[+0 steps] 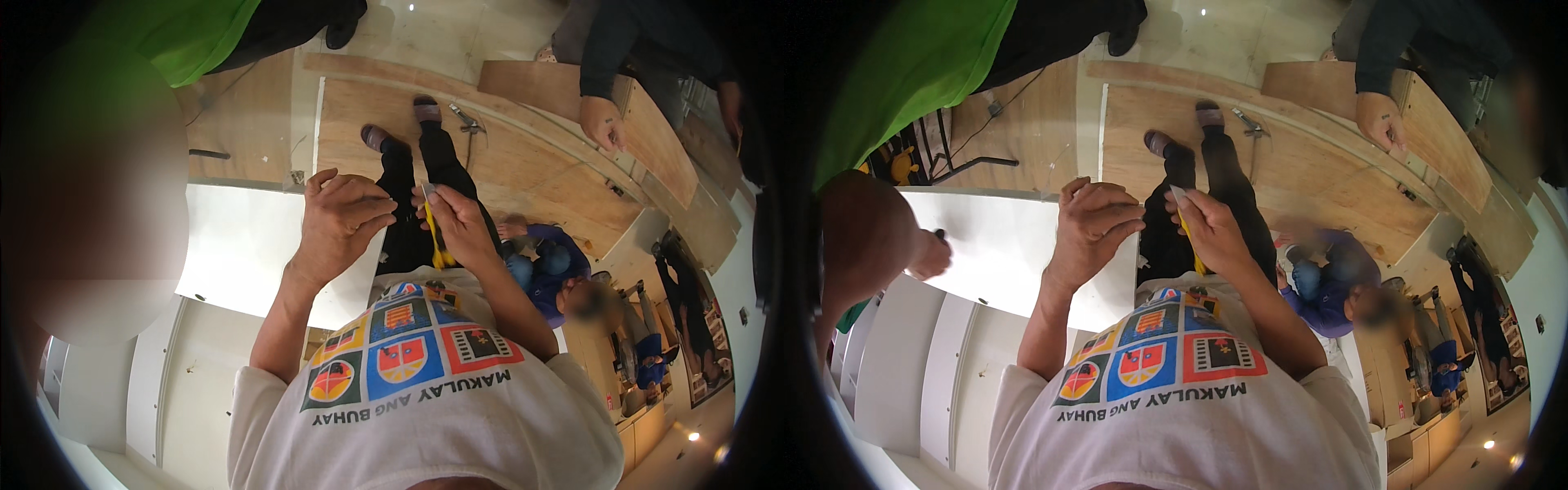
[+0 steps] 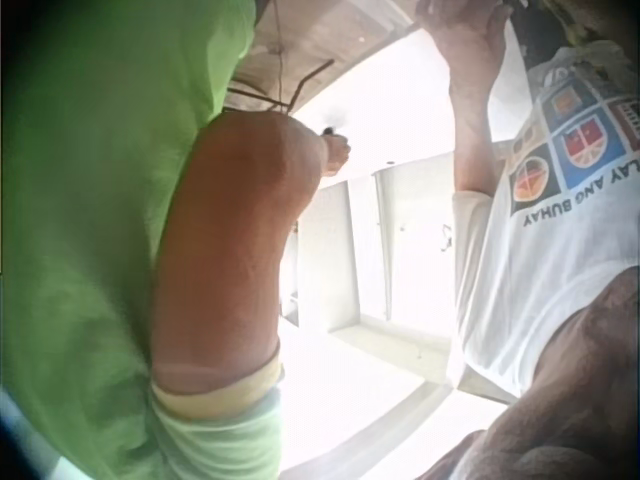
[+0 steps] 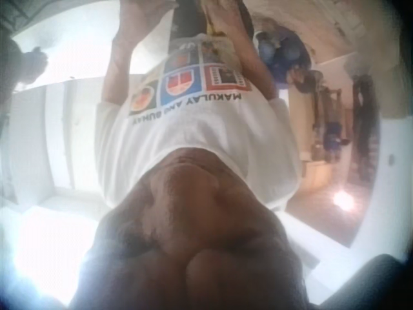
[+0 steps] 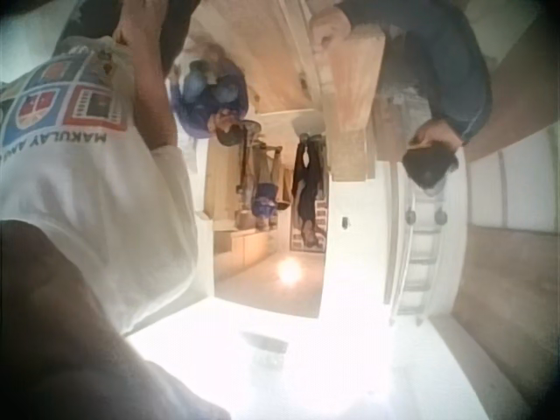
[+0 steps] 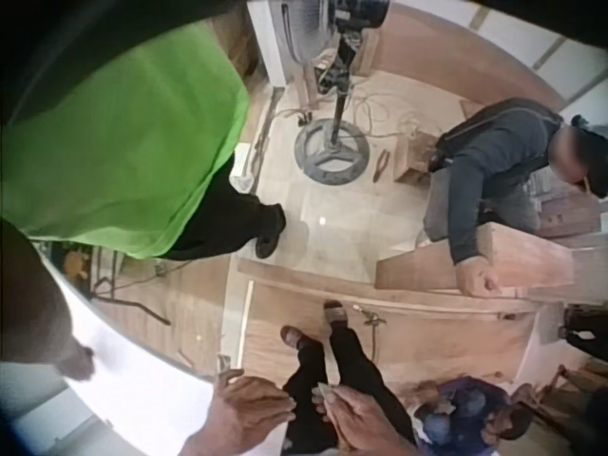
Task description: The person assists in assembling furniture by holding a large white panel steady while another person uses a power drill. The person also uses a screwdriver to tighten screws on the panel.
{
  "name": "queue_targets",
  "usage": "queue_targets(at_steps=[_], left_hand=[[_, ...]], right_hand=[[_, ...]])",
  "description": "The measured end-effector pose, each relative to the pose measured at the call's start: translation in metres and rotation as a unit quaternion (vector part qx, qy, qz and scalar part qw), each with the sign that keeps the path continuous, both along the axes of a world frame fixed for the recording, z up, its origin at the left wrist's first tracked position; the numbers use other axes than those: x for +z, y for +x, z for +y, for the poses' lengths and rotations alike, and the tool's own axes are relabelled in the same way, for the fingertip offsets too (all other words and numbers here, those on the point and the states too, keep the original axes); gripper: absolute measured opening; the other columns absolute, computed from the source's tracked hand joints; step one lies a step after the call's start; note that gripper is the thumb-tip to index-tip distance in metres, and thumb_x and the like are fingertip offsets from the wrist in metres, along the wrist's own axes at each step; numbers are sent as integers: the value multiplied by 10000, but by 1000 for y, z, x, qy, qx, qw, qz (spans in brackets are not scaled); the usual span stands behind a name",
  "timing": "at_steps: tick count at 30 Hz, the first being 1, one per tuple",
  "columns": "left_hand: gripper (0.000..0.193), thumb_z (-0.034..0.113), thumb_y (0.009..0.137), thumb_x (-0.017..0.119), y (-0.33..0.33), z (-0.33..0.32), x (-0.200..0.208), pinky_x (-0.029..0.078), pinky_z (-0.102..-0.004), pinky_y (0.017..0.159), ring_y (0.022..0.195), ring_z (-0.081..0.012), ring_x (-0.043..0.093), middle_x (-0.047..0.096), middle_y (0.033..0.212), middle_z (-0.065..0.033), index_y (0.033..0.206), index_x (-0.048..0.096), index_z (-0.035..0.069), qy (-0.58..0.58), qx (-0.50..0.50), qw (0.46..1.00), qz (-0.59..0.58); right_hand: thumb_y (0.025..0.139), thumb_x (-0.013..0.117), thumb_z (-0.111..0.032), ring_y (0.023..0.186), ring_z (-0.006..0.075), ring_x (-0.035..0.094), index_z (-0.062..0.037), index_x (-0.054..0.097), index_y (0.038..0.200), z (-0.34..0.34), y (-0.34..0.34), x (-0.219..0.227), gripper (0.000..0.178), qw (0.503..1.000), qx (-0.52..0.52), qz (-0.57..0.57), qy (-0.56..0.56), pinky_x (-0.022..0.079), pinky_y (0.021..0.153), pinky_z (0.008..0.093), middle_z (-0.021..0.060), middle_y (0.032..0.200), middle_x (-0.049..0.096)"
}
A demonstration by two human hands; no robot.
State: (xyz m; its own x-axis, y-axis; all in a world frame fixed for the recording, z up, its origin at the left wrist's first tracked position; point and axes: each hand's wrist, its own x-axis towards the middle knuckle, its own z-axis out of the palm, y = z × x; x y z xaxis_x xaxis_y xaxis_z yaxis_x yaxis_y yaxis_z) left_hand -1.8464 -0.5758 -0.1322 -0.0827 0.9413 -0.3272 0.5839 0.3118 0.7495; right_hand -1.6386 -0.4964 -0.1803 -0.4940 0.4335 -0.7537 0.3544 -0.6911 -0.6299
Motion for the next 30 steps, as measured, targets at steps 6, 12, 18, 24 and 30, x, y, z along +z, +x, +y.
queue_targets(at_steps=[6,12,18,24,30], left_hand=[[838,165,565,933,-3,5,14,366,-457,1097,1132,-321,612,701,1102,-104,1330,596,101,-95,66,993,13],[740,166,560,927,-1,17,11,357,-450,1084,1079,-273,634,705,1082,-94,1249,665,105,-104,-32,993,41],[676,167,549,929,-1,16,11,367,-432,1046,1042,-255,643,713,1045,-82,1183,701,102,-111,-28,992,49],[634,169,550,930,2,15,12,367,-434,1046,1023,-256,651,721,1030,-91,1141,714,91,-113,-19,993,40],[602,163,553,929,3,14,9,379,-434,1027,1008,-255,659,730,995,-87,1113,725,79,-103,-4,994,40]], right_hand=[[993,648,-190,703,126,666,18,660,1132,31,-28,1,250,988,148,13,47,543,597,273,96,874,674],[975,676,-187,549,96,610,14,699,965,49,-42,-3,203,969,246,14,-31,483,503,241,63,729,662],[974,672,-171,502,75,561,19,713,901,48,-42,-16,208,964,259,39,-44,430,458,245,45,678,640],[975,667,-183,477,79,544,24,711,879,52,-44,-9,232,963,256,31,-82,410,436,250,50,662,640],[964,671,-217,479,101,549,41,699,845,47,-42,-9,285,969,241,38,-48,422,445,260,66,656,646]])
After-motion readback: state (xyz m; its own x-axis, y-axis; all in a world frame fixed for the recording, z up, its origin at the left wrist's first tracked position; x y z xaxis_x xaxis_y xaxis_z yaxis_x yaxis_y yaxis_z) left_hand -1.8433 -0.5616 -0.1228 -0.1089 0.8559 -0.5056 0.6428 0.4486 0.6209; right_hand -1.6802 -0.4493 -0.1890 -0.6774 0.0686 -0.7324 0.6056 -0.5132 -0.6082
